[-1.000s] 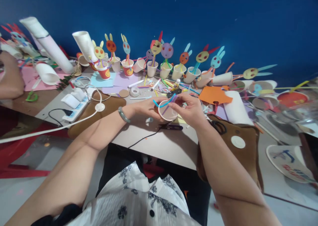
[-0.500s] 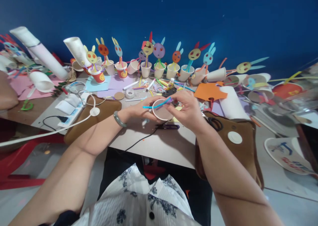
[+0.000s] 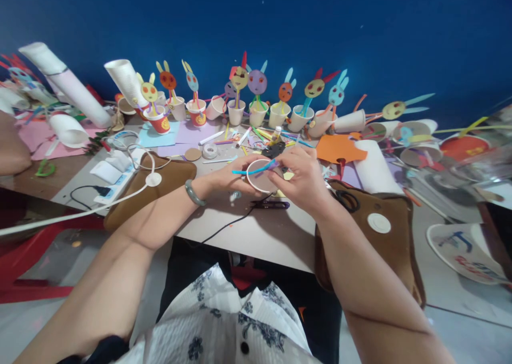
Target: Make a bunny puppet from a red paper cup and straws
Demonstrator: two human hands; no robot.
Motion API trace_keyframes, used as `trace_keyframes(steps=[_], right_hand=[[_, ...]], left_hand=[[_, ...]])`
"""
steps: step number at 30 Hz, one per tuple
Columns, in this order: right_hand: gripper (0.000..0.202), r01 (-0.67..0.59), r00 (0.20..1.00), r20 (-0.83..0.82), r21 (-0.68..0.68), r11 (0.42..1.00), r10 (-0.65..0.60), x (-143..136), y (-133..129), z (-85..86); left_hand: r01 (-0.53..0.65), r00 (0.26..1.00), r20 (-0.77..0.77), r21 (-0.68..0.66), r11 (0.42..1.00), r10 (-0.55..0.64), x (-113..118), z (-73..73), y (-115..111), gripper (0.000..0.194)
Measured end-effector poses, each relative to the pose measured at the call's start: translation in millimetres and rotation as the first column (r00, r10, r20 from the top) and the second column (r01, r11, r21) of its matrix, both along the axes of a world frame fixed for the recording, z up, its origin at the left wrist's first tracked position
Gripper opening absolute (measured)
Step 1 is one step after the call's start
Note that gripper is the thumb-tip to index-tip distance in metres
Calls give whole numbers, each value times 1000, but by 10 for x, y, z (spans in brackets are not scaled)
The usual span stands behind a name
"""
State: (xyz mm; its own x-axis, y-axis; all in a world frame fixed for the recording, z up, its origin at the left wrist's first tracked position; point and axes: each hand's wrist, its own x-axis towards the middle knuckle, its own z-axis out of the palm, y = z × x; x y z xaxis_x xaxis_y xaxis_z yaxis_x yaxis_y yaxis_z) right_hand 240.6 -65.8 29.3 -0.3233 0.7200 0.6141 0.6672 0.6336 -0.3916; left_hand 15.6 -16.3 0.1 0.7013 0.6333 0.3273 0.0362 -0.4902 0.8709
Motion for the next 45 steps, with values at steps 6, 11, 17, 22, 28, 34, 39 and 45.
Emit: trace_keyframes(steps=[6, 11, 17, 22, 28, 34, 39, 45], right_hand=[[11, 0, 1000, 9, -11, 1000, 0, -14, -26, 29], [8, 0, 1000, -16, 25, 1000, 1, -31, -38, 28], [12, -8, 999, -53, 67, 998, 11, -40, -22, 13], [14, 15, 998, -69, 49, 999, -11, -48, -14, 5], [13, 27, 999, -49, 51, 998, -25, -52, -32, 5], [12, 12, 1000, -25, 66, 998, -10, -69, 2, -49], [8, 22, 1000, -19, 32, 999, -21, -85, 74, -144], [10, 97, 982, -160, -4, 995, -96, -75, 163, -210]], left_hand=[[20, 1000, 3, -36, 999, -20, -14, 4, -14, 63], [26, 1000, 18, -41, 999, -25, -19, 18, -34, 73], [26, 1000, 16, -5, 1000, -26, -8, 50, -31, 69], [-2, 999, 38, -3, 1000, 2, 4, -20, 35, 78], [2, 997, 72, 2, 1000, -2, 13, -46, 38, 79], [-10, 999, 45, 24, 1000, 9, 17, 29, -2, 68], [4, 999, 46, -7, 1000, -3, 40, 41, 16, 63], [25, 997, 72, -249, 968, -7, 20, -68, 146, 81]])
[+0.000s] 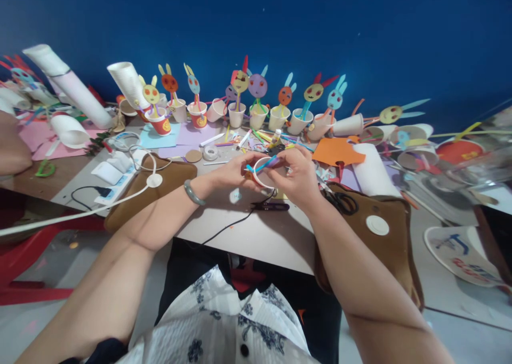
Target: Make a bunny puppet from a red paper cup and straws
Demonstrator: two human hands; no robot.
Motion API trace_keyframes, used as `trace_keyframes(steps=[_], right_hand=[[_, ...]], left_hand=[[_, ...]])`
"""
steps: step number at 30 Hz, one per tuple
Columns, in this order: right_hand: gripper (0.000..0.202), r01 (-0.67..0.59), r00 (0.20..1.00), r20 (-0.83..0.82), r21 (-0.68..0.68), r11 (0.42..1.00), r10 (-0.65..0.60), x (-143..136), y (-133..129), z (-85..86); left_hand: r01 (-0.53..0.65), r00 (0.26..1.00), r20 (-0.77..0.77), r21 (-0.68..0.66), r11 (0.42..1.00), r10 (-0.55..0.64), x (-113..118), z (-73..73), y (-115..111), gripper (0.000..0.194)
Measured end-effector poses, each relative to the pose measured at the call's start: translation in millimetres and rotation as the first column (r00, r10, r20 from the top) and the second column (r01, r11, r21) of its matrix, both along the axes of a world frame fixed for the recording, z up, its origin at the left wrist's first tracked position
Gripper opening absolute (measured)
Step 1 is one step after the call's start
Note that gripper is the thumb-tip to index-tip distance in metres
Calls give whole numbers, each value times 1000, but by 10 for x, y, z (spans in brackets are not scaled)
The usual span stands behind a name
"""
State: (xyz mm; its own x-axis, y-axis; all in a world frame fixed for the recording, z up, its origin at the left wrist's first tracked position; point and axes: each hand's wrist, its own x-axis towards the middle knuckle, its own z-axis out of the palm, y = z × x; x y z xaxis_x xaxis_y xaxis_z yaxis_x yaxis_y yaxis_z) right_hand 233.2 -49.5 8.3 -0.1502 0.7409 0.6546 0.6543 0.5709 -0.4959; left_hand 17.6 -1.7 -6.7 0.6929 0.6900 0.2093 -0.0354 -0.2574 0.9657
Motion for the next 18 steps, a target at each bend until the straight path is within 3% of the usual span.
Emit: trace_keyframes(steps=[4, 11, 18], right_hand=[[15, 33, 998, -47, -19, 999, -33, 22, 27, -9], [30, 1, 992, -123, -59, 998, -8, 53, -6, 10], [20, 17, 992, -128, -5, 1000, -18, 83, -18, 56]], left_hand=[[29, 1000, 16, -132, 991, -27, -16, -39, 57, 74], [90, 996, 28, -248, 964, -86, 27, -9, -48, 59], [97, 994, 71, -354, 930, -77, 50, -19, -90, 42]])
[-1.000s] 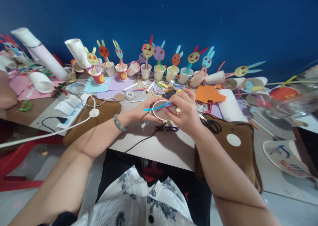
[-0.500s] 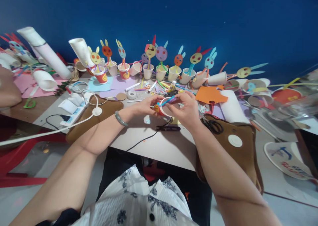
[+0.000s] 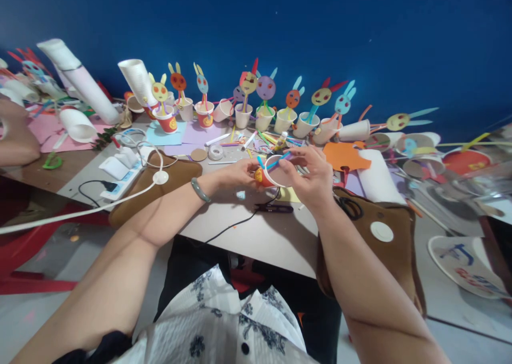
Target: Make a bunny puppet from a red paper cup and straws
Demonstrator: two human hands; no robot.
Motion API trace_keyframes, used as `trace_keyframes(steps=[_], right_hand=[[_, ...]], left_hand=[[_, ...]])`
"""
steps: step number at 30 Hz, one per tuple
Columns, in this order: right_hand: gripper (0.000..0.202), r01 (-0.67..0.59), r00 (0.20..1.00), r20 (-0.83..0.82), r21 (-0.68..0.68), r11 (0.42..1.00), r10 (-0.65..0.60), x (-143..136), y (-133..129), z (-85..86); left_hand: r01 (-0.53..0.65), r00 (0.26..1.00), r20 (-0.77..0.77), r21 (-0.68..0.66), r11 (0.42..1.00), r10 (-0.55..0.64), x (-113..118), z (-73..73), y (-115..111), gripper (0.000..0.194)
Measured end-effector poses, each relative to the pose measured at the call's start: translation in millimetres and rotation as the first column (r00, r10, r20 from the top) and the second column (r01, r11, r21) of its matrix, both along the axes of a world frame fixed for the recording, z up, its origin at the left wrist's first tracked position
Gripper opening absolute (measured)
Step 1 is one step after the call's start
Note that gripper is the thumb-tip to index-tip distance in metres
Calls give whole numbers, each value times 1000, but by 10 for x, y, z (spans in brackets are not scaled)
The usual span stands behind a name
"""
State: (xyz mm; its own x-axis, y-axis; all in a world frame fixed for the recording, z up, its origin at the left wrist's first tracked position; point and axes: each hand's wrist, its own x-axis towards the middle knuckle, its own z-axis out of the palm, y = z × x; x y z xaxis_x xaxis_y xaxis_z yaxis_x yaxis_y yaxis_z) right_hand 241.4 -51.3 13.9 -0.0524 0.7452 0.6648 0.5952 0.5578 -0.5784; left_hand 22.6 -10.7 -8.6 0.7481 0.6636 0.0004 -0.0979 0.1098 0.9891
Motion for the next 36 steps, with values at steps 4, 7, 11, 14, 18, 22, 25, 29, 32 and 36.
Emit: trace_keyframes(steps=[4, 7, 11, 14, 18, 22, 25, 29, 32, 36], right_hand=[[17, 27, 999, -24, 2, 1000, -27, 23, -2, 17], [17, 20, 997, -78, -14, 1000, -21, 38, -2, 36], [19, -20, 984, -177, -38, 999, 13, 52, 21, 32], [20, -20, 980, -201, -50, 999, 9, 42, 44, -1], [19, -37, 980, -200, -87, 996, 19, -11, 58, -65], [17, -22, 989, -149, -67, 998, 12, -53, 78, -136], [18, -3, 988, -152, -67, 998, -8, -53, 102, -176], [16, -3, 987, -159, -60, 998, -6, -50, 128, -207], [16, -15, 986, -166, -49, 999, 6, -59, 146, -231], [16, 7, 986, -167, -62, 998, -17, -54, 184, -275]], left_hand=[[21, 1000, -11, -56, 998, -22, 4, 7, 17, 34], [34, 999, 13, -92, 995, -33, 30, 4, 59, 42], [31, 998, 58, -128, 991, -24, 59, -25, 84, 50], [42, 998, 57, -147, 988, -34, 59, -43, 63, 48], [11, 999, -41, -6, 1000, -11, 36, -27, 47, 48], [-164, 980, -57, 301, 939, 190, -9, 3, 66, 71], [-295, 941, -4, 478, 827, 338, -37, 11, 68, 76], [-342, 926, 47, 522, 781, 374, -50, 18, 60, 58], [-379, 914, 87, 524, 763, 395, -64, 13, 91, 50], [-290, 948, 69, 592, 752, 312, -101, -6, 174, 50]])
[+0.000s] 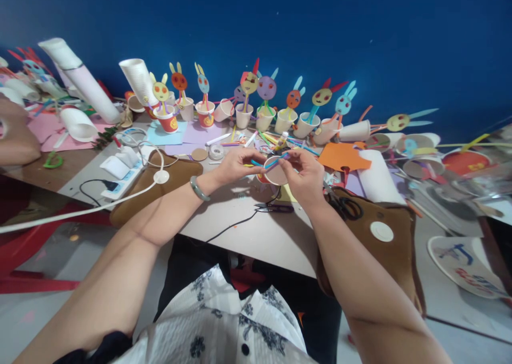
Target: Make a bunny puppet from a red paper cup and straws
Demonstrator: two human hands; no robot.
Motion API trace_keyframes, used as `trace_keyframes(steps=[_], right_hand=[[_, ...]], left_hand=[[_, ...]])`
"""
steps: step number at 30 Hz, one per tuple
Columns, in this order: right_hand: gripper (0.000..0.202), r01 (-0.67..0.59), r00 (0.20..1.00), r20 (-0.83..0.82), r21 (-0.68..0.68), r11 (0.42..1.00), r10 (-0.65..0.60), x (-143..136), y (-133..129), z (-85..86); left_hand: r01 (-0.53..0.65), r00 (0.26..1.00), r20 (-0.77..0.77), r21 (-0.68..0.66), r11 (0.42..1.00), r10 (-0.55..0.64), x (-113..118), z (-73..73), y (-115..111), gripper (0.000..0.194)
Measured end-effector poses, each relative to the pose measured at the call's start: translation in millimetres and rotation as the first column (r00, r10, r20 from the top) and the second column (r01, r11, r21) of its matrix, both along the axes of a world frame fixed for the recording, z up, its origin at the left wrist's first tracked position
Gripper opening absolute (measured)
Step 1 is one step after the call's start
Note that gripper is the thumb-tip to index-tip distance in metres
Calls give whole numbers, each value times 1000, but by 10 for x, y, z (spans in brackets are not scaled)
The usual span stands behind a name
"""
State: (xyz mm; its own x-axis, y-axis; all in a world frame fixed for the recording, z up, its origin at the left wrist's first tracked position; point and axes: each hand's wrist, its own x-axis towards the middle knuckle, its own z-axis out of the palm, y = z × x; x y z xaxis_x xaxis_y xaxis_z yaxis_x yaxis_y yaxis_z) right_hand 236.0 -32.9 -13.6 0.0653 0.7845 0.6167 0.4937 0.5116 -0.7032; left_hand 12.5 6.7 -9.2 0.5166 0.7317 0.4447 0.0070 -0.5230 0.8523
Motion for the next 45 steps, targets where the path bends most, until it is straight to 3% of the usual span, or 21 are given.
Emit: trace_keyframes(steps=[3, 11, 21, 28, 32, 38, 42, 45], right_hand=[[17, 28, 1000, -12, 3, 1000, -28, 14, 33, -29], [24, -36, 994, -109, -36, 999, 32, -6, 79, -88], [24, -138, 983, -141, -149, 979, 117, -58, 33, -108], [24, -137, 984, -134, -181, 974, 113, -72, 29, -106], [26, -121, 983, -157, -182, 976, 93, -66, 43, -113], [30, -155, 972, -206, -196, 968, 114, -61, 60, -139], [36, -220, 957, -230, -189, 957, 174, -69, 45, -137], [47, -254, 940, -271, -159, 954, 205, -74, 32, -110]], left_hand=[[27, 999, -43, 76, 997, -24, -21, 2, 25, 47], [-215, 974, -51, 92, 972, 220, 7, -25, -4, 53], [-297, 949, 75, -116, 948, 306, 106, -115, -11, 49], [-231, 951, 128, -312, 921, 282, 127, -134, 2, 41], [-145, 977, 103, -320, 936, 187, 83, -44, -23, 46], [158, 985, -25, -292, 943, -173, 46, -36, -18, 75], [178, 983, -12, -211, 961, -185, 81, -76, -11, 68], [177, 981, -25, -255, 951, -190, 87, -77, -25, 59]])
